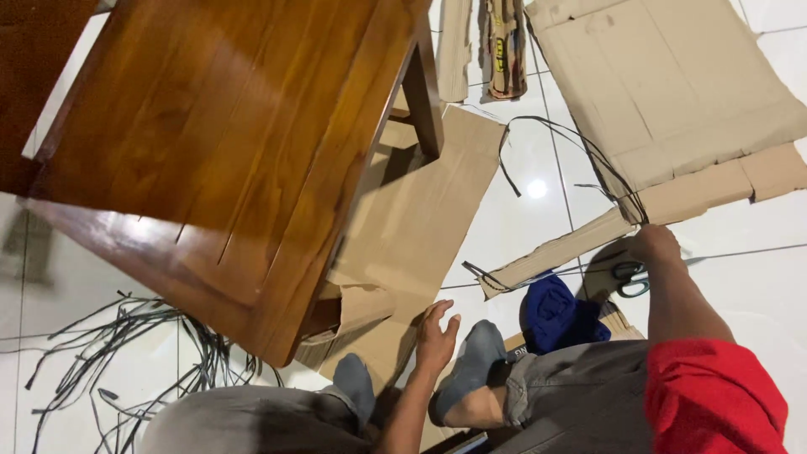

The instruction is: Wrapping wooden chair legs with cardboard and securing them with plastic ties

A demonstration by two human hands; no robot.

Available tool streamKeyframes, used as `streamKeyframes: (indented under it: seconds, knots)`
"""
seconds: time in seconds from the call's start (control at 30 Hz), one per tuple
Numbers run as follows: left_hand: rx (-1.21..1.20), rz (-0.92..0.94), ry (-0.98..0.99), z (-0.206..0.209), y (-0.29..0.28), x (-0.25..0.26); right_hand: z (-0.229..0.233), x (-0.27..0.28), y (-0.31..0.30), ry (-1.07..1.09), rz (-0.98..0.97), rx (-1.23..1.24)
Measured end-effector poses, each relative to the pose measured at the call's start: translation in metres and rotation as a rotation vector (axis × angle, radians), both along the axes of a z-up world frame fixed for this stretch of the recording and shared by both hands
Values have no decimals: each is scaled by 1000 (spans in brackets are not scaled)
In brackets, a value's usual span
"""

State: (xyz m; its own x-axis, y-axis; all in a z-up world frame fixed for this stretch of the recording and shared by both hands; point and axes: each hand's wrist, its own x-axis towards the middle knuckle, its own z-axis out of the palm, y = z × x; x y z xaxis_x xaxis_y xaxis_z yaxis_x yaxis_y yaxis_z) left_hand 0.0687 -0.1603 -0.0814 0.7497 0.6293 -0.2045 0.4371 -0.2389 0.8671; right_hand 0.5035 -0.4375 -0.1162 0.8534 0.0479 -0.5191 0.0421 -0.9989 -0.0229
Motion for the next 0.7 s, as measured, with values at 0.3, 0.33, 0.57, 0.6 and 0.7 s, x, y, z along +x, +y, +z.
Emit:
streamKeyframes:
  seconds: [0.3, 0.33, 0.57, 0.6, 0.7]
  knots:
    - [8, 84, -43, -4, -3, -7, 27, -40, 65, -331, 247, 250]
    - [-46, 133, -35, 2, -2, -8, 38, -49, 83, -241, 48, 654]
    - [-65, 358, -93, 38, 11, -27, 150, -118, 219, 143, -112, 1222]
    - [-60, 374, -96, 52, 12, -30, 160, -127, 234, 152, -96, 1225]
    - [-37, 489, -137, 86, 13, -40, 180, -157, 274, 269, -49, 1255]
